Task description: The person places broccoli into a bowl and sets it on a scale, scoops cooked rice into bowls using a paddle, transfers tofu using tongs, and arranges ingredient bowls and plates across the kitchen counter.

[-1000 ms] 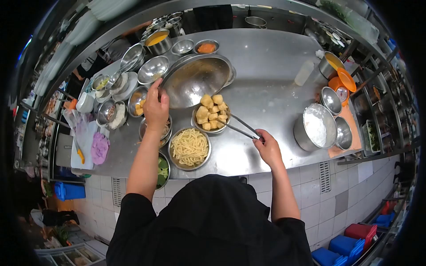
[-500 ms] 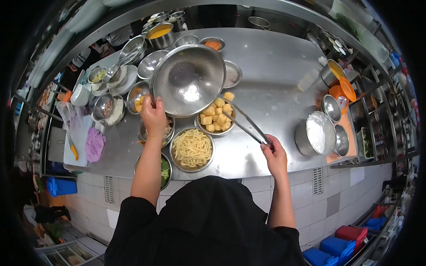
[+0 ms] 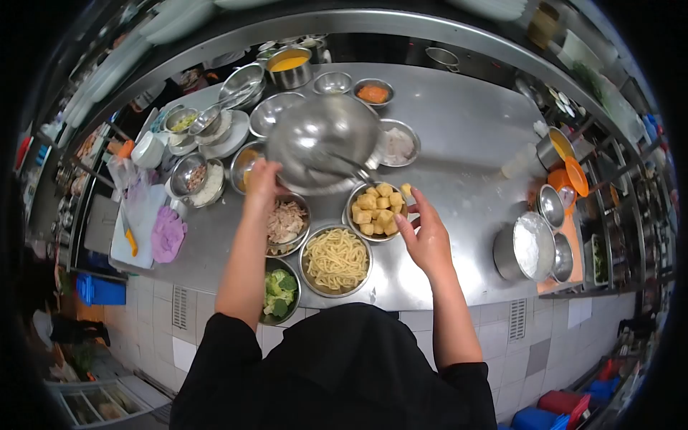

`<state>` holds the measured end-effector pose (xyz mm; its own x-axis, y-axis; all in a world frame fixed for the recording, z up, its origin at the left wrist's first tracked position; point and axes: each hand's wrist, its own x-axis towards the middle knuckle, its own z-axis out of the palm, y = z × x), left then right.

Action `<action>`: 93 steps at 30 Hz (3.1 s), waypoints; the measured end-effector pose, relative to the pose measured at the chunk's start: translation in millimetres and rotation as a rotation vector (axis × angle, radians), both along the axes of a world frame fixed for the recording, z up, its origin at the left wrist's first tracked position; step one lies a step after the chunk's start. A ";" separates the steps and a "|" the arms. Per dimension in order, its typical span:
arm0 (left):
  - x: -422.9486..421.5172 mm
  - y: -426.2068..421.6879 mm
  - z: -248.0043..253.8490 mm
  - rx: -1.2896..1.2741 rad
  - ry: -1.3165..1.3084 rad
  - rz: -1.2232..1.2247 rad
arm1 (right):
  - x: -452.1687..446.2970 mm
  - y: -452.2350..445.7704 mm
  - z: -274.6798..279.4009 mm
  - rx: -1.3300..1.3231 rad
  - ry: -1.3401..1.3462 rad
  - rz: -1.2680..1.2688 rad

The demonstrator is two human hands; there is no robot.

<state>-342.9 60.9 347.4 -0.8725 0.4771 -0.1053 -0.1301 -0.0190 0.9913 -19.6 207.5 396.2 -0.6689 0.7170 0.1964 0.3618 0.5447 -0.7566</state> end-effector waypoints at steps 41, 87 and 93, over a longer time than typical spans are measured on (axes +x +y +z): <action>22.8 82.4 272.1 0.100 1.537 0.401 | 10.7 59.3 -111.4 0.235 0.124 0.159; 10.6 118.2 262.3 -0.194 1.712 0.666 | 152.3 292.8 209.1 0.164 1.227 -0.096; 11.3 118.1 262.1 -0.174 1.724 0.668 | 167.7 382.3 319.4 -0.152 1.108 -0.129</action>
